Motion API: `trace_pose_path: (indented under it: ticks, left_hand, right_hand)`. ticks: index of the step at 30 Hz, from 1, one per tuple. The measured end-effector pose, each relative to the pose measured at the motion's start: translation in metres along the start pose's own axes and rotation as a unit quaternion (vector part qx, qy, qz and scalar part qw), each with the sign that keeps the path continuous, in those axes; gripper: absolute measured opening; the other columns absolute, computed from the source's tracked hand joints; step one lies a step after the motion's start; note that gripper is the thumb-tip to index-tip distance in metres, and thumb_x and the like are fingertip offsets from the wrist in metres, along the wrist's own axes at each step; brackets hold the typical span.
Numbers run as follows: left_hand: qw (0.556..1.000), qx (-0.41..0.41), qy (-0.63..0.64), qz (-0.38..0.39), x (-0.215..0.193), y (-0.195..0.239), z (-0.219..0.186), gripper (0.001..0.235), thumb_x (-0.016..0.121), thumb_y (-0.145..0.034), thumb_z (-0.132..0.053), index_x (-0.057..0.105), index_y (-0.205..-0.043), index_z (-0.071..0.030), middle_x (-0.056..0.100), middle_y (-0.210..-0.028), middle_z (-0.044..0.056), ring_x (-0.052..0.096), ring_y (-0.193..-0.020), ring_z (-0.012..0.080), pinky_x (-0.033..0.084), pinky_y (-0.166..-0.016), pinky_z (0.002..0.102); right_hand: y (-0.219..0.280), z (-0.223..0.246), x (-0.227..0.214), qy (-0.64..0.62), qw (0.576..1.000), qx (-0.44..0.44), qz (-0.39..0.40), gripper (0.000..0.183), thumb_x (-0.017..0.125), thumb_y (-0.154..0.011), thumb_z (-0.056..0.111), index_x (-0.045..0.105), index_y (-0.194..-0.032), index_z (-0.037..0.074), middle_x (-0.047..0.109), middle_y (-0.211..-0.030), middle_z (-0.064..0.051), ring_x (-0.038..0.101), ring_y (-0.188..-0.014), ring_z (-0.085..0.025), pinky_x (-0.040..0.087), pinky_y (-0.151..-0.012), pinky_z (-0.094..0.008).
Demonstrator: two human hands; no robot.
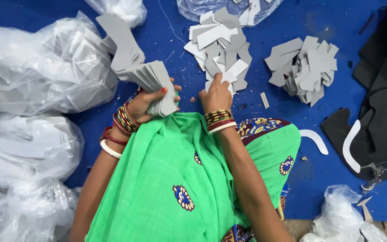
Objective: The person sorts and stacks various cut shoe upper components while seated on the floor.
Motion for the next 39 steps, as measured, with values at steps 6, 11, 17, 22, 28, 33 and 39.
trace_pose_path:
  ticks: [6,11,17,22,28,33,39]
  left_hand:
    - [1.0,-0.002,-0.001,0.009,0.001,0.0,0.001,0.048,0.07,-0.099,-0.017,0.049,-0.14,-0.007,0.063,-0.132,0.017,0.069,-0.111,0.0286,0.062,-0.091,0.053]
    - [1.0,0.002,0.004,0.017,0.0,-0.002,-0.003,0.048,0.071,-0.099,-0.017,0.048,-0.14,-0.006,0.063,-0.133,0.017,0.068,-0.114,0.0306,0.061,-0.092,0.053]
    - [1.0,-0.006,0.016,0.003,-0.006,0.001,0.004,0.052,0.071,-0.095,-0.017,0.048,-0.141,-0.008,0.062,-0.137,0.015,0.067,-0.119,0.0319,0.06,-0.095,0.049]
    - [0.999,0.038,-0.017,-0.006,-0.012,0.004,-0.002,0.051,0.073,-0.099,-0.013,0.052,-0.144,-0.002,0.061,-0.138,0.016,0.064,-0.123,0.0277,0.056,-0.104,0.043]
    - [0.998,0.027,-0.052,0.019,0.004,0.007,-0.004,0.054,0.072,-0.097,-0.013,0.051,-0.146,-0.004,0.061,-0.138,0.014,0.064,-0.124,0.0252,0.056,-0.104,0.042]
    - [1.0,0.0,-0.006,0.007,0.009,0.008,-0.007,0.056,0.071,-0.095,-0.011,0.044,-0.144,-0.005,0.06,-0.137,0.019,0.068,-0.115,0.0339,0.061,-0.091,0.055]
    - [0.997,0.028,-0.027,0.064,0.019,0.008,-0.011,0.057,0.072,-0.097,-0.007,0.046,-0.148,-0.006,0.058,-0.133,0.017,0.065,-0.115,0.0302,0.062,-0.095,0.055]
  right_hand:
    - [-0.012,0.014,0.014,0.079,0.996,-0.029,-0.02,0.063,0.074,-0.076,0.009,0.043,-0.13,0.005,0.06,-0.103,-0.028,0.069,-0.084,-0.046,0.058,-0.071,-0.052]
    - [-0.024,-0.019,-0.001,0.051,0.997,-0.013,-0.058,0.052,0.07,-0.085,0.007,0.047,-0.132,0.006,0.068,-0.1,-0.024,0.07,-0.087,-0.042,0.057,-0.074,-0.051]
    - [0.017,0.017,0.004,-0.541,0.833,-0.028,0.113,0.034,0.067,-0.092,0.009,0.062,-0.125,0.003,0.072,-0.102,-0.007,0.069,-0.085,-0.014,0.059,-0.073,-0.03]
    - [0.049,0.073,0.022,-0.562,0.805,-0.09,0.169,0.03,0.076,-0.099,0.011,0.069,-0.127,0.003,0.068,-0.101,-0.005,0.064,-0.089,-0.009,0.056,-0.077,-0.025]
    - [0.047,0.074,-0.025,-0.457,0.881,-0.1,0.076,0.034,0.081,-0.086,0.016,0.068,-0.116,0.005,0.073,-0.09,-0.004,0.068,-0.081,-0.008,0.057,-0.074,-0.023]
    - [0.006,-0.006,-0.041,-0.276,0.952,-0.066,-0.118,0.025,0.08,-0.095,0.025,0.073,-0.112,0.007,0.068,-0.101,-0.009,0.065,-0.084,-0.02,0.053,-0.073,-0.034]
    - [0.007,-0.036,-0.04,0.013,0.96,-0.131,-0.249,0.056,0.088,-0.071,0.031,0.065,-0.108,-0.003,0.063,-0.098,-0.022,0.063,-0.083,-0.043,0.053,-0.072,-0.049]
Point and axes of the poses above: each hand's wrist, its own y-axis away from the middle knuckle, its own x-axis out of the palm, z = x × y, the point moved 10 cm from there along -y, towards the middle knuckle
